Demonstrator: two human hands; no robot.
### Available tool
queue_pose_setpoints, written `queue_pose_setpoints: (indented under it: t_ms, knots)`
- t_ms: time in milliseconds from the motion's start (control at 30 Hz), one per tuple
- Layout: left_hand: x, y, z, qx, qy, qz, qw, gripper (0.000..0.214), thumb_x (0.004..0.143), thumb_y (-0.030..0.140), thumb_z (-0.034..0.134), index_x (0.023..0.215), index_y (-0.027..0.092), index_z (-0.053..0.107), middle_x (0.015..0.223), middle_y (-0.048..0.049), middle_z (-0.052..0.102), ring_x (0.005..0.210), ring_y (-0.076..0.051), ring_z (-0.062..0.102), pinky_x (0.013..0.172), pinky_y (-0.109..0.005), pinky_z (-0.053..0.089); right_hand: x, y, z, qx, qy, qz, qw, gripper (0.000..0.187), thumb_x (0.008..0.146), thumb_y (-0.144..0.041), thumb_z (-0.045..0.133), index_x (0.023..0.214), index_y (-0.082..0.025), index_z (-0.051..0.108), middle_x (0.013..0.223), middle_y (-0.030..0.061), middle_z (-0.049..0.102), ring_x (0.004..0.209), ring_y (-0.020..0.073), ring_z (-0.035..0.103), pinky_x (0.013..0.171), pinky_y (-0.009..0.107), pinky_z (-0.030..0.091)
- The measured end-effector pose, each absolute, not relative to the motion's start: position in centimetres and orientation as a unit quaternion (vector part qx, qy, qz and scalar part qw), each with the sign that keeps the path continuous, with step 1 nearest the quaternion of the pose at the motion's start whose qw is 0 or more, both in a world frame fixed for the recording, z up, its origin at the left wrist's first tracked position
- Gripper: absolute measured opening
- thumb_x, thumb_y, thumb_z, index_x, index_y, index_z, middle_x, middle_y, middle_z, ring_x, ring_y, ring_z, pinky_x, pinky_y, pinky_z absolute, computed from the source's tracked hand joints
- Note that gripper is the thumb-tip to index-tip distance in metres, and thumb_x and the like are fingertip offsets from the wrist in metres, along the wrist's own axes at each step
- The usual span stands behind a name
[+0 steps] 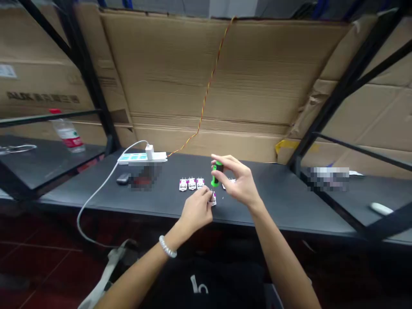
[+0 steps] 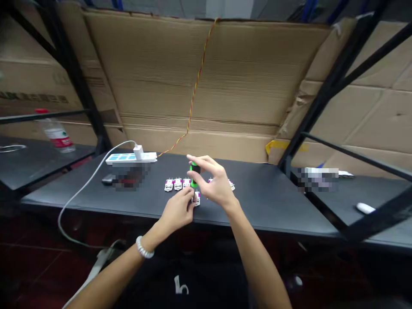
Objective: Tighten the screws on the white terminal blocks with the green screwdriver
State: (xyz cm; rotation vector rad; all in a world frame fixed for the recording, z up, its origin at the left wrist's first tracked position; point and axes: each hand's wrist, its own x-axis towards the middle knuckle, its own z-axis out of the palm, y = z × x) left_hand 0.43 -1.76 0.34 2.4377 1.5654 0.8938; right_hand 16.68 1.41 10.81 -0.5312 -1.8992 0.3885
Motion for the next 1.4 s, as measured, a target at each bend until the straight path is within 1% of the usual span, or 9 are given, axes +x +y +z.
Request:
queue_pose_setpoints:
  t_ms: [100, 267, 433, 633, 800, 1000, 1133, 1233, 1400]
  knots:
    - [0.4, -1.8, 0.5, 0.802, 0.515, 0.298, 0.056, 0.016, 0.092, 0.008, 0.056, 0.096, 0.022, 0.062, 0.111, -0.0067, 0.066, 0.101, -0.024, 0.067, 0.085, -0.034, 0.056, 16.8, 1.5, 10.8, -0.262, -0.79, 0.097, 0.547, 0.038, 0.093, -0.034, 0.08, 0.13, -0.028, 0.078, 0.106, 0.0069, 0.07, 0.09, 0.0206, 0.066, 0.079, 0.036, 0.06]
    - [0.5, -1.8, 0.6, 0.801, 0.518, 0.295, 0.064, 0.015, 0.093, 0.009, 0.056, 0.096, 0.022, 0.063, 0.111, -0.0066, 0.066, 0.101, -0.023, 0.067, 0.087, -0.034, 0.056, 17.4, 1.3, 11.2, -0.223, -0.828, 0.139, 0.495, 0.047, 0.105, -0.027, 0.056, 0.152, -0.031, 0.062, 0.127, 0.0098, 0.071, 0.113, 0.0237, 0.07, 0.099, 0.042, 0.06]
    - [0.5, -1.7, 0.4, 0.797, 0.518, 0.304, 0.069, 0.016, 0.091, 0.008, 0.057, 0.095, 0.022, 0.062, 0.111, -0.0059, 0.066, 0.101, -0.022, 0.066, 0.087, -0.033, 0.056, 17.4, 1.2, 11.3, -0.271, -0.806, 0.027, 0.526, 0.041, 0.089, -0.041, 0.085, 0.127, -0.028, 0.079, 0.089, 0.0028, 0.063, 0.075, 0.0181, 0.061, 0.075, 0.036, 0.061]
    - [0.6, -1.8, 0.6, 0.793, 0.528, 0.297, 0.07, 0.016, 0.091, 0.008, 0.058, 0.095, 0.022, 0.062, 0.111, -0.0059, 0.066, 0.102, -0.022, 0.067, 0.089, -0.031, 0.055, 17.1, 1.4, 10.8, -0.231, -0.82, 0.156, 0.501, 0.049, 0.105, -0.03, 0.058, 0.154, -0.032, 0.059, 0.137, 0.0107, 0.069, 0.117, 0.0247, 0.07, 0.098, 0.042, 0.062]
    - [0.8, -1.9, 0.7, 0.79, 0.529, 0.304, 0.07, 0.015, 0.09, 0.008, 0.058, 0.093, 0.022, 0.062, 0.109, -0.0055, 0.066, 0.099, -0.023, 0.067, 0.082, -0.032, 0.055, 17.2, 1.7, 10.8, -0.268, -0.785, 0.095, 0.55, 0.033, 0.092, -0.035, 0.081, 0.123, -0.028, 0.08, 0.103, 0.0064, 0.069, 0.085, 0.0197, 0.065, 0.076, 0.036, 0.061]
    - [0.8, -1.6, 0.4, 0.786, 0.514, 0.333, 0.085, 0.016, 0.088, 0.006, 0.059, 0.089, 0.022, 0.062, 0.105, -0.0064, 0.065, 0.097, -0.023, 0.066, 0.088, -0.035, 0.057, 18.0, 1.3, 11.1, -0.218, -0.823, 0.191, 0.489, 0.049, 0.105, -0.025, 0.056, 0.154, -0.031, 0.06, 0.142, 0.0116, 0.066, 0.128, 0.0259, 0.066, 0.106, 0.047, 0.057]
    - [0.7, -1.2, 0.1, 0.786, 0.481, 0.375, 0.102, 0.016, 0.086, 0.004, 0.061, 0.086, 0.021, 0.062, 0.12, -0.0097, 0.065, 0.113, -0.026, 0.065, 0.103, -0.04, 0.055, 18.1, 1.4, 11.3, -0.248, -0.816, 0.175, 0.493, 0.042, 0.101, -0.029, 0.068, 0.143, -0.03, 0.07, 0.118, 0.0081, 0.073, 0.103, 0.0224, 0.071, 0.089, 0.039, 0.062]
    - [0.7, -1.1, 0.1, 0.785, 0.475, 0.377, 0.126, 0.018, 0.087, 0.003, 0.059, 0.086, 0.021, 0.06, 0.112, -0.0076, 0.067, 0.106, -0.024, 0.066, 0.099, -0.038, 0.056, 18.1, 1.3, 11.4, -0.259, -0.817, 0.116, 0.502, 0.04, 0.096, -0.031, 0.075, 0.136, -0.028, 0.074, 0.106, 0.0063, 0.071, 0.088, 0.0197, 0.066, 0.082, 0.037, 0.061]
    - [0.8, -1.3, 0.2, 0.786, 0.484, 0.364, 0.121, 0.018, 0.088, 0.004, 0.058, 0.088, 0.021, 0.061, 0.103, -0.0063, 0.069, 0.1, -0.024, 0.067, 0.094, -0.037, 0.056, 18.3, 1.0, 11.4, -0.229, -0.836, 0.159, 0.472, 0.053, 0.105, -0.025, 0.056, 0.157, -0.031, 0.056, 0.14, 0.0113, 0.067, 0.127, 0.0263, 0.066, 0.102, 0.043, 0.059]
